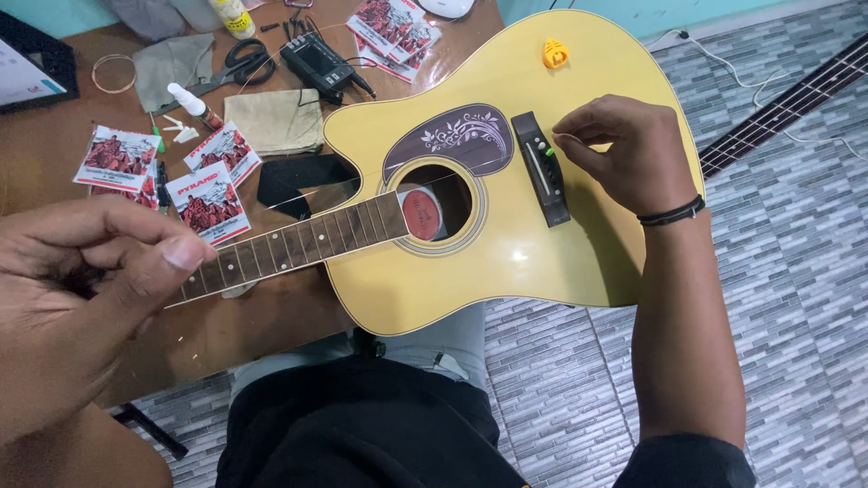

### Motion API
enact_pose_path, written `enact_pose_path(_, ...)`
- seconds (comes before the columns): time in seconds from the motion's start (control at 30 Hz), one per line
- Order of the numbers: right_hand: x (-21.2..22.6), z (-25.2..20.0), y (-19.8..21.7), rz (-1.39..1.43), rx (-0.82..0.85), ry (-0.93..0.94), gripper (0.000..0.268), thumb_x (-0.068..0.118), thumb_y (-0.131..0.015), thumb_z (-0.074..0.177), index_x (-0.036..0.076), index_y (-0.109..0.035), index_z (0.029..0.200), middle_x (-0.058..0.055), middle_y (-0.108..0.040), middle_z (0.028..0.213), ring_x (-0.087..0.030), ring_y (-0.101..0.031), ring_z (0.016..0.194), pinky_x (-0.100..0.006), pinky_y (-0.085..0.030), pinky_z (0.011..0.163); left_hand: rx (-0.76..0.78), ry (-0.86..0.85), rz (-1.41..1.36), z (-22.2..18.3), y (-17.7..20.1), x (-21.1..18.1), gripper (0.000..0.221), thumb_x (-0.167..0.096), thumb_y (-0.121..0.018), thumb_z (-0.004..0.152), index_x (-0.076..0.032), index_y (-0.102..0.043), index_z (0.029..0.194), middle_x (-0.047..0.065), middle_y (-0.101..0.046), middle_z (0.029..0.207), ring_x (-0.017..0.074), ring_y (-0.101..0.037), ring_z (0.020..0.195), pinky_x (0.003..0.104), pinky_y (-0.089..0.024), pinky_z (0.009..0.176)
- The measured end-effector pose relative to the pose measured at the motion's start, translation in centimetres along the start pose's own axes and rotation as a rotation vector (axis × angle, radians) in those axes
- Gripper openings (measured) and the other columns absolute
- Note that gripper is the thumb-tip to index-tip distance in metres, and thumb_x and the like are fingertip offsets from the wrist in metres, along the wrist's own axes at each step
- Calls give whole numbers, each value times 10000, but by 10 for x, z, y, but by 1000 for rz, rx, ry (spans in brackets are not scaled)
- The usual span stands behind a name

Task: Replacing a guitar string on an acoustic guitar by threading it through the bridge and tuning peg.

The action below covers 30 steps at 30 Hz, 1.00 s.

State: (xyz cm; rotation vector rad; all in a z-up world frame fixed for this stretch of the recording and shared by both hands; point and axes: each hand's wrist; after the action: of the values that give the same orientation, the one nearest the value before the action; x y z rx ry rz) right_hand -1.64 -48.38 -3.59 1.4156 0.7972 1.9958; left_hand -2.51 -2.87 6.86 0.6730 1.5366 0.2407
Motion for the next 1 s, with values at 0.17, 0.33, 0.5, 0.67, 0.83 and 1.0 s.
enact_pose_path(0.17,-3,-1,-2,10,-4,-15,71,-35,-806,988,-15,-745,1018,-122,-736,980,-188,-720,853,-288,-633,827,-30,-27,52,-1,-1,-2,182,-162,-662,1021,-29,-750,933,17,-431,435,71,-302,426,227,-210,446)
enact_pose_path(0.33,-5,0,-5,26,-8,-25,86,-34,-811,981,-10,-742,1027,-113,-735,978,-175,-716,853,-283,-626,837,-30,-2,11,-1,0,2,187,-160,-656,1024,-26,-734,920,15,-445,459,66,-293,448,227,-192,457)
enact_pose_path(0.5,-4,2,-6,-10,18,-12,76,-22,-808,983,7,-748,1020,-96,-737,963,-168,-721,849,-282,-624,837,-28,32,6,-1,1,6,176,-163,-673,1021,-38,-741,917,18,-464,452,59,-301,469,219,-197,472)
enact_pose_path(0.67,-2,3,-6,-28,41,-26,101,-30,-815,957,20,-753,1018,-86,-743,953,-165,-722,852,-284,-624,853,-23,-4,58,0,1,1,199,-177,-677,1016,-35,-761,903,16,-426,475,82,-286,475,230,-194,471)
enact_pose_path(0.83,-5,3,-10,-40,62,-45,94,-5,-821,955,38,-750,999,-65,-747,932,-145,-717,839,-275,-615,838,-22,31,20,2,-5,-4,175,-149,-702,999,-28,-766,890,42,-562,524,77,-364,474,222,-237,442)
enact_pose_path(1.0,-8,1,-12,-162,65,-154,104,100,-855,919,129,-764,960,14,-757,884,-90,-653,738,-244,-525,709,-14,49,4,5,-9,0,154,-147,-737,956,-7,-784,912,33,-522,463,76,-356,445,230,-237,426)
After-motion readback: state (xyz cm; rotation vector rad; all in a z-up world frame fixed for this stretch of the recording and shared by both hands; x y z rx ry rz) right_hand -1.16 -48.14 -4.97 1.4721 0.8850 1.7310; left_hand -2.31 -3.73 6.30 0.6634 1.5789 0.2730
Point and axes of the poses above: each hand's wrist, its own z-axis towards the middle knuckle, its own y-axis out of the back of the hand, x = y × z
